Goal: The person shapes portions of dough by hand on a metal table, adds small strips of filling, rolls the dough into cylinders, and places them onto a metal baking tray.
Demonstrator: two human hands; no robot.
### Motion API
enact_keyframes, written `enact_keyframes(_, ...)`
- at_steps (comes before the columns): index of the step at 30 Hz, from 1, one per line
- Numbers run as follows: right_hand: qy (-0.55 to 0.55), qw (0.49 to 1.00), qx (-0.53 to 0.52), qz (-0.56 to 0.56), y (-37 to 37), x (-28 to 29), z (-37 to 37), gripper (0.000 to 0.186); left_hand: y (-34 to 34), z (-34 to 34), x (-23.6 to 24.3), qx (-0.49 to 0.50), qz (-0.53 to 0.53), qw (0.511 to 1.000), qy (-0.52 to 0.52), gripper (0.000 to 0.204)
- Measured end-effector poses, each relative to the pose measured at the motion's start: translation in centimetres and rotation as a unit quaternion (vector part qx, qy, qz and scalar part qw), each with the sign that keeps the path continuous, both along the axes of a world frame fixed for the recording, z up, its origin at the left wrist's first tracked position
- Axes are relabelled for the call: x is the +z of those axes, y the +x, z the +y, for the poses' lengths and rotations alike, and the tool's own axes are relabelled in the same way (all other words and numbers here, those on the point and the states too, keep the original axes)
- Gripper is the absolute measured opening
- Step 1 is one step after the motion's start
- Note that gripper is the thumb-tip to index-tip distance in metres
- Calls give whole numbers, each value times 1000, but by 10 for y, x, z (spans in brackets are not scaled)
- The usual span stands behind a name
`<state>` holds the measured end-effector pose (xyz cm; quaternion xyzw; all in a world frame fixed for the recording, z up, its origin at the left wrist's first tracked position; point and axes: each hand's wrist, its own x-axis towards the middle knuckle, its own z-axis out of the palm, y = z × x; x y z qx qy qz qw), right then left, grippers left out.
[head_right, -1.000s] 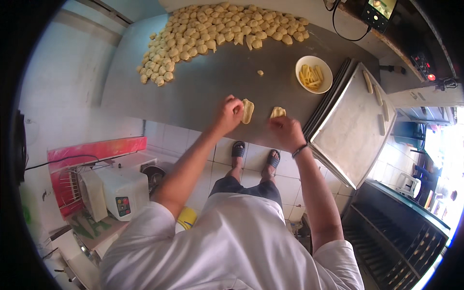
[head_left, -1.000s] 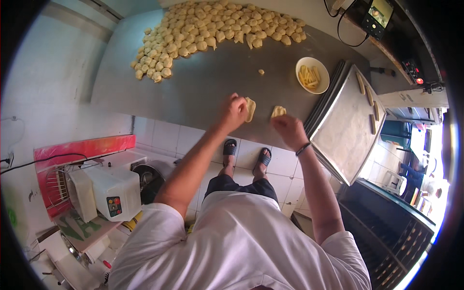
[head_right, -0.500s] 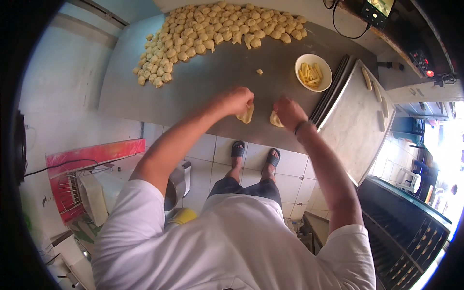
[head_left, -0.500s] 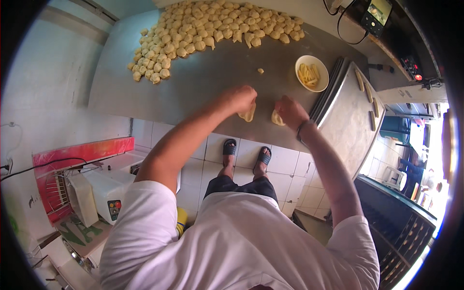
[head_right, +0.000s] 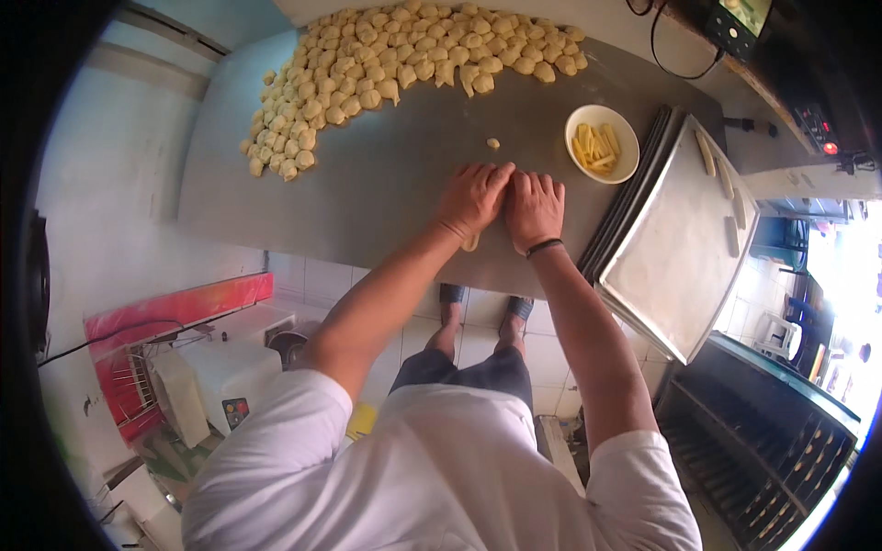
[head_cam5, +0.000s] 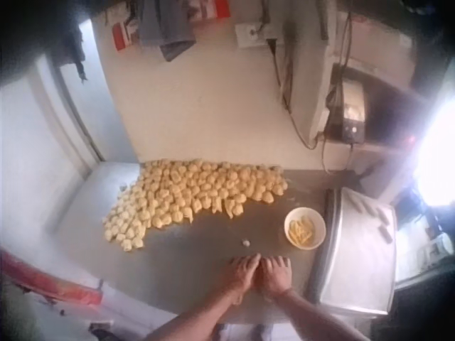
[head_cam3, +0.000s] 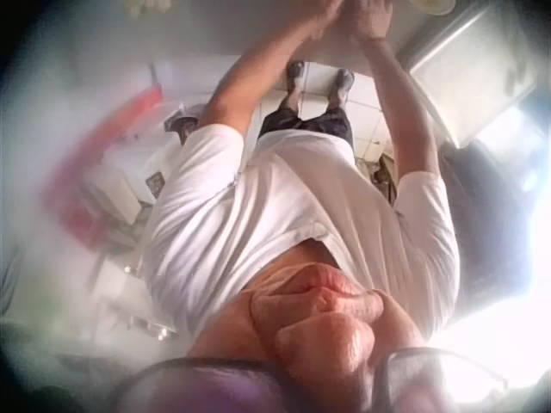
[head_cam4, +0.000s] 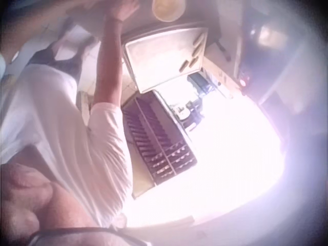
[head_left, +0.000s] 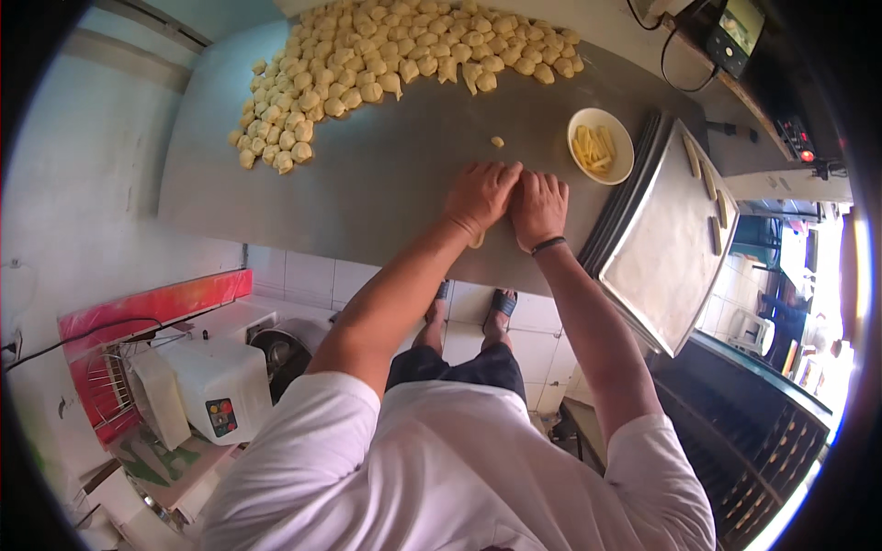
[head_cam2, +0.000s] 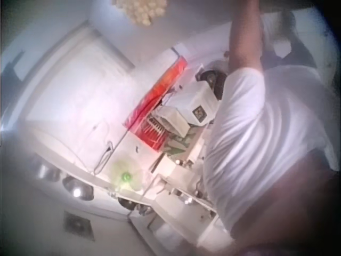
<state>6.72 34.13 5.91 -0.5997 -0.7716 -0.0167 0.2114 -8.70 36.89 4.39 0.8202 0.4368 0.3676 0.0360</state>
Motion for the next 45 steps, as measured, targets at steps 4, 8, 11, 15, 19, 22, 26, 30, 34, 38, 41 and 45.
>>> enact_keyframes(4,-68,997,-8,26,11,-13,-10,20,-1,-8,5,-39,20,999,-23,32)
enact_keyframes(8,-256,965,-46,-12,5,1,-36,16,-7,-40,16,-32,36,984,-174,28)
enact_keyframes(11,-193,980,-55,14,5,-11,-25,16,0,-29,2,-37,46,984,-168,25)
enact_keyframes(15,-70,996,-47,34,8,-14,-33,15,-5,-26,-4,-71,9,997,-20,23)
enact_keyframes(19,-267,959,-88,46,-4,14,-44,19,-16,-46,7,-62,1,991,-121,25)
enact_keyframes(22,-208,974,-71,51,-6,1,-30,35,-9,-30,13,-53,84,974,-203,33)
enact_keyframes(26,-145,989,2,15,3,-14,-89,60,-33,-84,16,-19,130,977,-167,59)
enact_keyframes(30,-231,973,21,16,5,1,-139,71,-64,-132,25,-49,190,955,-222,65)
enact_keyframes(34,-150,988,-39,-8,5,-5,-39,68,-24,-43,30,37,186,959,-211,67)
enact_keyframes(38,-205,973,-26,103,12,5,23,68,-11,13,22,44,151,978,-137,63)
enact_keyframes(41,-159,985,-60,11,10,-9,-25,69,-24,-15,18,-24,143,976,-162,65)
enact_keyframes(45,-203,978,-37,-13,21,-1,-134,74,-58,-106,28,-69,185,955,-219,64)
